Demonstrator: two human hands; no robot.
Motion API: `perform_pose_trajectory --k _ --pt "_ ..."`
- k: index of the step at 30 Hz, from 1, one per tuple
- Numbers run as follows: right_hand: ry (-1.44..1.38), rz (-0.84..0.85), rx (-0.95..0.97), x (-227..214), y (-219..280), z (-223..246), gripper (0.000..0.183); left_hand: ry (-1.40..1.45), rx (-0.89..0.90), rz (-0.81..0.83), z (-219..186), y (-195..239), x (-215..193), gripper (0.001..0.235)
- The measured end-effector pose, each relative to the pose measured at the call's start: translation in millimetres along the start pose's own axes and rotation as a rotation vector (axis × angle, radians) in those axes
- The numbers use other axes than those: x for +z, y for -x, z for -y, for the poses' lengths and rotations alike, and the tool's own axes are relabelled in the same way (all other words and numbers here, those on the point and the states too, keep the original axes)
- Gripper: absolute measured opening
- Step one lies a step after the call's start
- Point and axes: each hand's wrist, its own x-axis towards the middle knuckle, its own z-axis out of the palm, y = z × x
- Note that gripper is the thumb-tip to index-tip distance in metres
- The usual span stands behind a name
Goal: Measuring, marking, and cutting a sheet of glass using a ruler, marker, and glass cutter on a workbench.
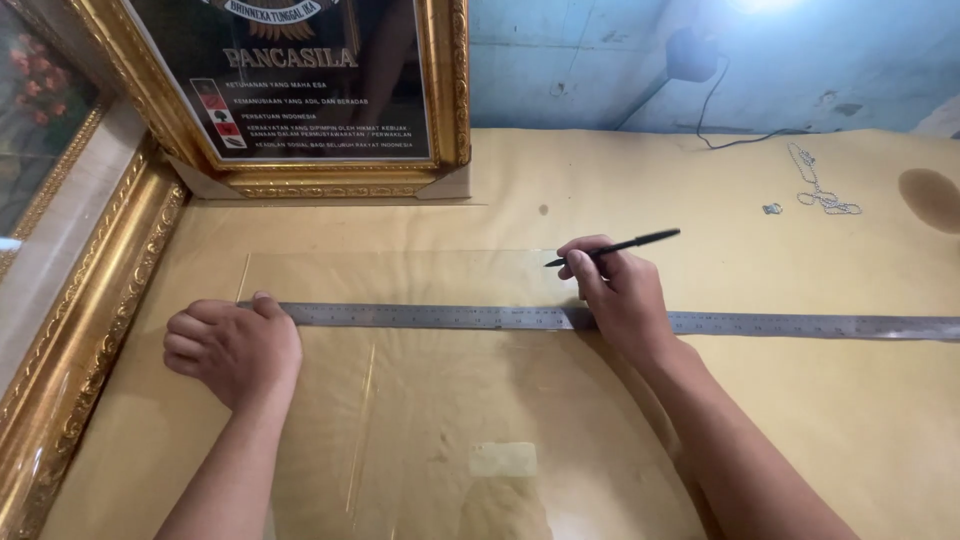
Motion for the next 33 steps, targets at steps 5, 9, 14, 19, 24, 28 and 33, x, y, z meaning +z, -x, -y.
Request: perform_pose_trajectory --k 5,9,14,19,24,28,33 --pt "0.177 0.158 -0.167 14.1 -1.2 -11.7 0.016 -0.019 0.006 -0.032 1.1 0.6 3.6 0.046" --pt "0.184 0.204 -0.246 17.4 2.4 -14.8 0.018 -0.013 0.013 -0.049 1.9 0.5 5.2 0.047" --pt "0.196 0.215 -0.282 19.3 0.5 -14.9 0.019 -0.012 0.004 -0.036 0.7 -0.5 4.1 0.048" --pt "0.196 0.178 -0.319 19.8 1.7 -14.9 0.017 -0.028 0.007 -0.039 1.9 0.5 4.7 0.046" --pt "0.169 0.181 -0.261 19.8 1.2 -13.2 0.018 -0.052 0.011 -0.055 1.5 0.4 5.8 0.048" --pt "0.117 0.227 -0.21 19.6 2.7 -8.3 0.021 -0.057 0.009 -0.054 1.2 -0.4 6.6 0.045" --pt "0.111 0.07 -0.018 15.6 -0.2 -22.9 0.021 -0.032 0.012 -0.032 1.7 0.6 5.9 0.051"
